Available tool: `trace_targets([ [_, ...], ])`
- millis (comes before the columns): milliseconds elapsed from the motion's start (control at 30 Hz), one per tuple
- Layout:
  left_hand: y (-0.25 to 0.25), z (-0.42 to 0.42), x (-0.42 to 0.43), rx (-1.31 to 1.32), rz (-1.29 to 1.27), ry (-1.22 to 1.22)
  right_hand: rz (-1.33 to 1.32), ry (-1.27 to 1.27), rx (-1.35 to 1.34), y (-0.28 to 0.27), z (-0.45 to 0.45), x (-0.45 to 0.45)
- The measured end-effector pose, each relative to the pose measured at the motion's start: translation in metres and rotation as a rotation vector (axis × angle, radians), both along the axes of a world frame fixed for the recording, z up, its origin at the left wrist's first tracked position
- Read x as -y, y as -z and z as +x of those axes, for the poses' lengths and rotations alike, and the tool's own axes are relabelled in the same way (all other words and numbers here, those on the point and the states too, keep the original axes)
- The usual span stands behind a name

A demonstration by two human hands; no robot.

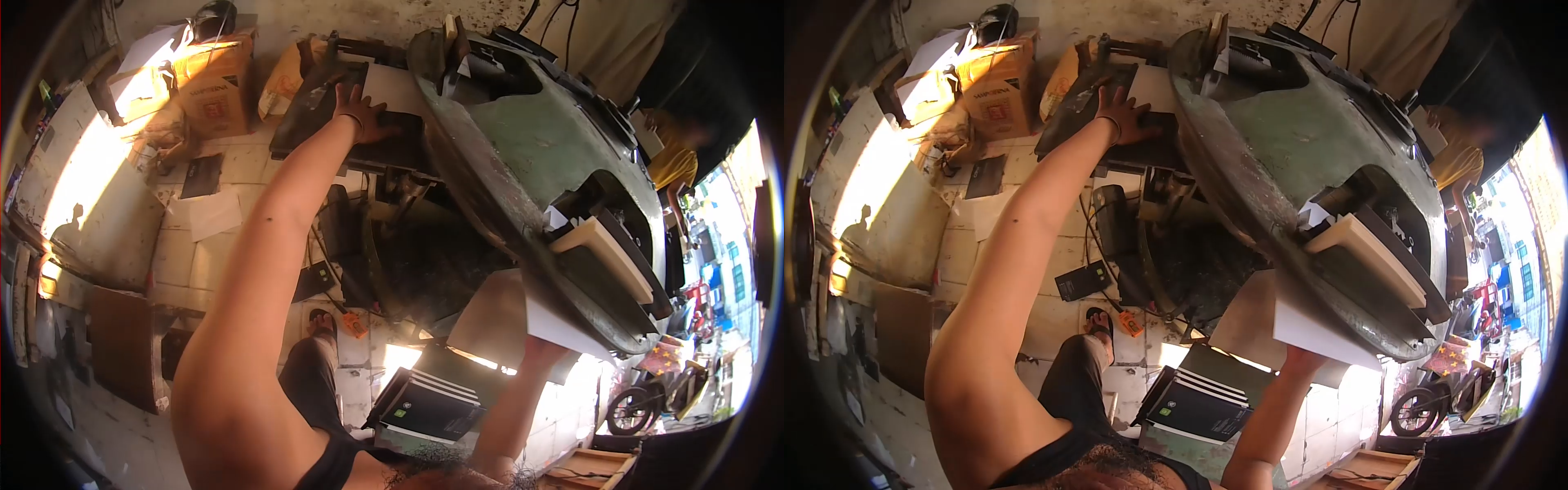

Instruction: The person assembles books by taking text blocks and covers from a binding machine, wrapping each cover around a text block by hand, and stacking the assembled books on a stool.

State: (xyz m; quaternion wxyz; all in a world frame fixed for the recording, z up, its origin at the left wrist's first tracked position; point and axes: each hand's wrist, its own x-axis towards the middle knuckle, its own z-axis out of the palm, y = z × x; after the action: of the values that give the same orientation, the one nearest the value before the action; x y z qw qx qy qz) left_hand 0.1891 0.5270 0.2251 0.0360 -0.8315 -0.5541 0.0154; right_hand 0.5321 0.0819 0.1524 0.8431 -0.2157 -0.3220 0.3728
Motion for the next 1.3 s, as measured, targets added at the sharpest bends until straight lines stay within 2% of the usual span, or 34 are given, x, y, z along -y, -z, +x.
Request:
trace_targets([
  [67, -0.010, -0.002, 0.004, -0.009, -0.033, -0.030, -0.094, 0.198, -0.063, -0.004, 0.011, -0.004],
  [100, -0.013, -0.003, 0.006, -0.010, -0.049, -0.043, 0.127, 0.006, -0.029, -0.010, 0.010, -0.007],
  [200, -0.016, -0.004, 0.012, 0.012, -0.031, -0.047, -0.006, 0.153, -0.179, -0.010, 0.024, -0.001],
  [300, -0.023, -0.008, 0.029, 0.054, 0.006, -0.025, 0.023, 0.040, -0.169, 0.011, 0.043, 0.005],
  [400, -0.029, -0.017, 0.048, 0.102, 0.063, 0.018, -0.072, 0.089, -0.248, 0.041, 0.045, 0.019],
  [500, -0.033, -0.036, 0.094, 0.208, 0.189, 0.075, -0.279, 0.206, -0.305, 0.068, 0.027, 0.047],
  [533, -0.031, -0.046, 0.117, 0.364, 0.260, 0.152, -0.355, 0.263, -0.348, 0.077, 0.017, 0.058],
  [600, -0.016, -0.074, 0.169, 0.672, 0.363, 0.323, -0.492, 0.376, -0.425, 0.091, -0.002, 0.078],
  [667, 0.017, -0.102, 0.219, 0.839, 0.377, 0.385, -0.623, 0.464, -0.399, 0.094, -0.025, 0.097],
  [700, 0.037, -0.116, 0.244, 0.899, 0.282, 0.398, -0.738, 0.473, -0.436, 0.089, -0.033, 0.105],
  [733, 0.063, -0.132, 0.271, 0.952, 0.173, 0.401, -0.674, 0.415, -0.406, 0.105, -0.031, 0.118],
  [767, 0.090, -0.148, 0.304, 1.007, 0.059, 0.386, -0.704, 0.460, -0.323, 0.088, -0.050, 0.126],
  [867, 0.179, -0.186, 0.386, 0.789, -0.290, 0.284, -0.669, 0.452, -0.254, 0.044, -0.094, 0.146],
  [967, 0.224, -0.198, 0.465, 0.560, -0.583, 0.238, -0.569, 0.363, -0.172, 0.039, -0.108, 0.169],
  [1067, 0.223, -0.188, 0.516, 0.512, -0.365, 0.189, -0.584, 0.367, -0.196, 0.034, -0.142, 0.193],
  [1133, 0.227, -0.188, 0.507, 0.588, -0.431, 0.154, -0.618, 0.394, -0.337, 0.058, -0.164, 0.218],
  [1233, 0.233, -0.188, 0.504, 0.601, -0.431, 0.155, -1.156, 0.728, -0.538, 0.073, -0.189, 0.237],
  [1300, 0.232, -0.187, 0.502, 0.581, -0.424, 0.163, -1.136, 0.806, -0.212, 0.108, -0.170, 0.252],
])
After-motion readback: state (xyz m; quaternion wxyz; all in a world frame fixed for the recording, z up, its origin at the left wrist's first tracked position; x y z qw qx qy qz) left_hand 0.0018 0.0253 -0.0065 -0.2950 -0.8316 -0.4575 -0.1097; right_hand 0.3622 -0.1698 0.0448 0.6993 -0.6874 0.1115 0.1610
